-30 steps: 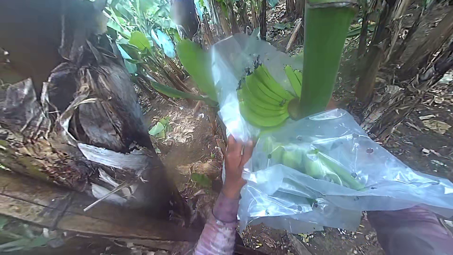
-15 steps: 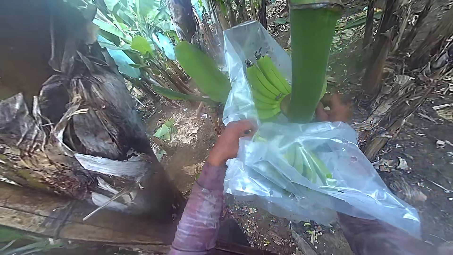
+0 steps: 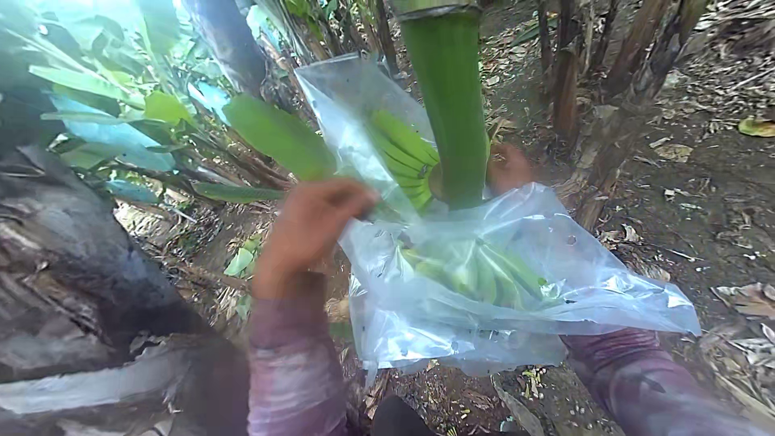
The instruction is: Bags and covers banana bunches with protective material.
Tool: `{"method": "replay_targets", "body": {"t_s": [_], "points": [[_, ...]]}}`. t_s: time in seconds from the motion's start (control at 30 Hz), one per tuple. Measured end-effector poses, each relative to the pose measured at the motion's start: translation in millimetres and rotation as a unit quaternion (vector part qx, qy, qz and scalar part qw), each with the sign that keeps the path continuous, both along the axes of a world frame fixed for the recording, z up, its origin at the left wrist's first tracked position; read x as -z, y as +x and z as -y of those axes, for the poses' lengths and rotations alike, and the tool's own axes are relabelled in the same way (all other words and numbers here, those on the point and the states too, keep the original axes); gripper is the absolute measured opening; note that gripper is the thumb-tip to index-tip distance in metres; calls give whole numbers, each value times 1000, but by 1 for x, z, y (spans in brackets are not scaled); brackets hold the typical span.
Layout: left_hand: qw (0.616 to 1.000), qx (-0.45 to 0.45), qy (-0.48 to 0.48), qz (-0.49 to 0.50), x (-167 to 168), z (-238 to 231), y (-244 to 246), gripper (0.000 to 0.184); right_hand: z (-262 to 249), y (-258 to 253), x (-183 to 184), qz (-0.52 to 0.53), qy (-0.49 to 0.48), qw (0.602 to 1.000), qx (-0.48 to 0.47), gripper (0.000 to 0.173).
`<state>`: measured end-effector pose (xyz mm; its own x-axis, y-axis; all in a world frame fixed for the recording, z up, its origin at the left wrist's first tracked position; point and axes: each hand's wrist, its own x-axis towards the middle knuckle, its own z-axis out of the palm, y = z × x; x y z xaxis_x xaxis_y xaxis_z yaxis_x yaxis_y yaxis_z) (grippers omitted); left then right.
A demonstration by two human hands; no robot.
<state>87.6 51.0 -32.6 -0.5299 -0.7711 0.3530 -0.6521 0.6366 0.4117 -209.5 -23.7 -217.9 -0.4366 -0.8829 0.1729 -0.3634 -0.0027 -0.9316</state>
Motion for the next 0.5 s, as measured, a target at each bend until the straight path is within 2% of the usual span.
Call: {"method": "replay_targets", "body": {"t_s": [0.03, 0.07, 0.1, 0.17, 0.2, 0.23, 0.27, 0.3, 0.33, 0.37, 0.4, 0.43, 0.5], "points": [[995, -63, -52, -58, -23, 3, -2, 24, -7, -18, -38, 27, 177, 974, -137, 55], [982, -119, -108, -102, -43, 15, -7, 34, 5, -10, -7, 7, 43, 997, -70, 55], [967, -158, -151, -129, -59, 35, -12, 41, 19, -14, 10, 22, -17, 996, -85, 54], [963, -194, -155, -105, -76, 79, -22, 64, 46, -28, 19, 21, -17, 983, -182, 44], [971, -197, -119, -64, -79, 97, -28, 75, 67, -34, 26, -5, -8, 974, -226, 39], [978, -193, -79, -23, -77, 112, -34, 76, 83, -39, 28, -51, -8, 963, -265, 34], [982, -181, -58, 19, -73, 124, -40, 68, 91, -42, 25, -112, -11, 948, -297, 31], [984, -161, -62, 53, -69, 134, -46, 52, 92, -42, 22, -127, -22, 941, -312, 28], [984, -140, -80, 80, -67, 138, -53, 39, 93, -43, 23, -77, -38, 942, -324, 23], [983, -124, -100, 97, -67, 139, -60, 34, 97, -45, 29, 19, -66, 938, -340, 19], [981, -116, -118, 105, -70, 137, -70, 32, 101, -47, 32, 92, -97, 928, -348, 18], [978, -115, -135, 111, -74, 134, -78, 34, 101, -46, 32, 118, -123, 929, -329, 17], [970, -127, -160, 129, -78, 129, -93, 38, 81, -40, 7, 67, -96, 953, -278, 20]]}}
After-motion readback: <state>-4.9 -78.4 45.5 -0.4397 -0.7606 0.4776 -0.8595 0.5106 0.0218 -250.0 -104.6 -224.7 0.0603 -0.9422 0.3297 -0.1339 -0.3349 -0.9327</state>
